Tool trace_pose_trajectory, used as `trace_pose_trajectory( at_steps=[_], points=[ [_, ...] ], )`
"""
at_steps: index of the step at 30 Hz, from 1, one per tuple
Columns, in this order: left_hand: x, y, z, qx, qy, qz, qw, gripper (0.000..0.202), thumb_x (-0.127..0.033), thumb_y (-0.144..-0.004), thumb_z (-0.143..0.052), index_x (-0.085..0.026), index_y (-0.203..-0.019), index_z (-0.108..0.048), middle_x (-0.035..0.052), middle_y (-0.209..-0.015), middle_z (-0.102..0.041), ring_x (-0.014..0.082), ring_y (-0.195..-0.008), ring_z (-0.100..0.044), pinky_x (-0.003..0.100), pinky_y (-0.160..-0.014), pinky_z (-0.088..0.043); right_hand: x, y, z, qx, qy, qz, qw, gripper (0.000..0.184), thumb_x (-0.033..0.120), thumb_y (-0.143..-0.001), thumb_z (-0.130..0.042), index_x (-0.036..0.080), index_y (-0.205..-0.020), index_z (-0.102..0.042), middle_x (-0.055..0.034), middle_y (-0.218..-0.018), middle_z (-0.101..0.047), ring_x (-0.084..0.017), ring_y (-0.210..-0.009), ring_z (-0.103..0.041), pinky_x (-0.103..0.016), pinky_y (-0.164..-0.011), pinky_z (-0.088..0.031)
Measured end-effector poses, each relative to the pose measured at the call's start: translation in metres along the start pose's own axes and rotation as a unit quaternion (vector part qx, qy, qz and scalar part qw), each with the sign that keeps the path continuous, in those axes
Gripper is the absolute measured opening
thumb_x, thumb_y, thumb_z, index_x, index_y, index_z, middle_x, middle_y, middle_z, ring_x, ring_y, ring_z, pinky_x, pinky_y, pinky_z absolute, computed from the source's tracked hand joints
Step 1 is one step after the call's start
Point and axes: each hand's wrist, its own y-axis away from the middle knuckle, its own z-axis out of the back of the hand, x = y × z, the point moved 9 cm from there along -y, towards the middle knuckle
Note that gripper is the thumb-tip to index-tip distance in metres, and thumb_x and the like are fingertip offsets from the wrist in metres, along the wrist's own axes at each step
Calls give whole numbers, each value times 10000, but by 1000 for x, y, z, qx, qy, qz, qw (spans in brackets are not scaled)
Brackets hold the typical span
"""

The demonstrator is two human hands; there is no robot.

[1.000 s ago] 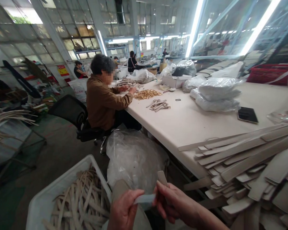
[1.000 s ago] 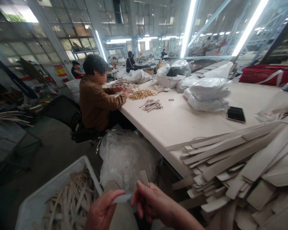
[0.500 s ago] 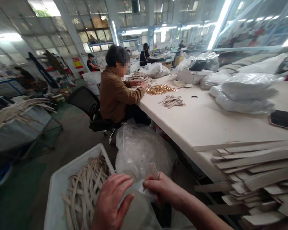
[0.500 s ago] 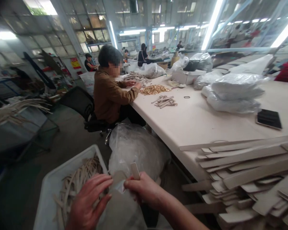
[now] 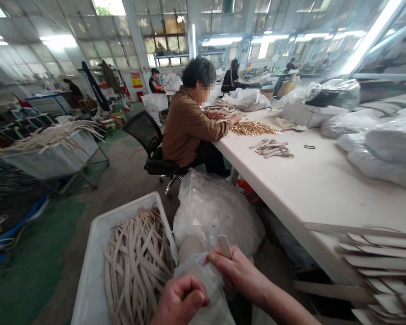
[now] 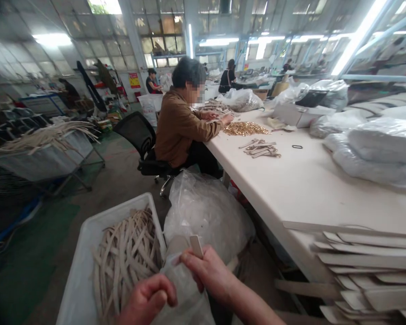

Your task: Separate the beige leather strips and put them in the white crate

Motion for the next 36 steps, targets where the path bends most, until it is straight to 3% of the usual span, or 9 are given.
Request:
trace_pose_trajectory(
  at_steps=[4,7,10,13,15,20,27,33,36],
  points=[
    [56,-15,-12,-22,179,111,977,633,-705,-632,-828,-177,-979,-808,95,-875,-765,230,-806,-666,311,-766,-525,-3,-1,-11,24,57,30,998,364,447,-880,-527,215,-606,-465,65,-499,-377,-88,-470,-337,-230,-463,-276],
    [77,-12,-12,-58,194,147,968,464,-589,-686,-855,-164,-868,-819,55,-791,-745,182,-761,-630,265,-768,-488,-1,-2,-20,33,72,78,994,366,396,-905,-516,202,-597,-473,25,-590,-496,-111,-573,-457,-235,-560,-366],
    [79,-10,-12,-71,164,156,971,419,-557,-762,-808,-140,-727,-795,34,-704,-698,144,-703,-570,232,-711,-445,-4,-3,-27,50,99,74,991,368,392,-954,-474,185,-671,-584,-16,-659,-621,-143,-622,-569,-254,-613,-430],
    [78,-9,-10,-91,216,168,957,395,-523,-742,-836,-140,-836,-810,40,-759,-717,148,-727,-583,244,-737,-467,-5,-3,-20,22,150,63,986,376,394,-977,-469,190,-681,-579,6,-599,-571,-125,-550,-515,-246,-553,-395],
    [81,-7,-1,-143,277,170,935,400,-497,-676,-891,-144,-842,-804,40,-765,-718,153,-731,-599,267,-770,-501,-8,-2,-14,8,159,41,986,388,389,-998,-444,184,-710,-604,29,-527,-519,-113,-489,-460,-237,-520,-372],
    [88,-1,30,-285,342,131,886,428,-478,-535,-971,-165,-688,-723,-3,-691,-648,149,-693,-602,280,-736,-552,-40,10,-33,138,83,-68,985,332,264,-956,-418,149,-863,-715,55,-438,-504,-89,-360,-411,-189,-447,-386],
    [90,-3,22,-304,386,155,857,482,-420,-457,-1015,-167,-746,-725,19,-807,-738,160,-799,-702,270,-824,-572,-51,14,-60,196,46,-96,975,335,165,-918,-395,160,-781,-700,67,-424,-501,-71,-320,-417,-171,-433,-396],
    [89,-6,14,-283,382,163,865,457,-421,-497,-1004,-168,-778,-748,23,-798,-766,153,-800,-716,254,-809,-569,-57,4,-71,230,8,-90,969,291,203,-927,-435,164,-756,-666,78,-407,-502,-67,-299,-430,-156,-410,-429],
    [87,-5,15,-285,369,170,868,499,-449,-442,-1012,-168,-761,-751,21,-782,-772,153,-782,-712,245,-785,-568,-69,1,-76,252,-10,-101,962,321,281,-943,-449,163,-748,-676,64,-413,-526,-78,-310,-465,-158,-396,-448]
  ],
)
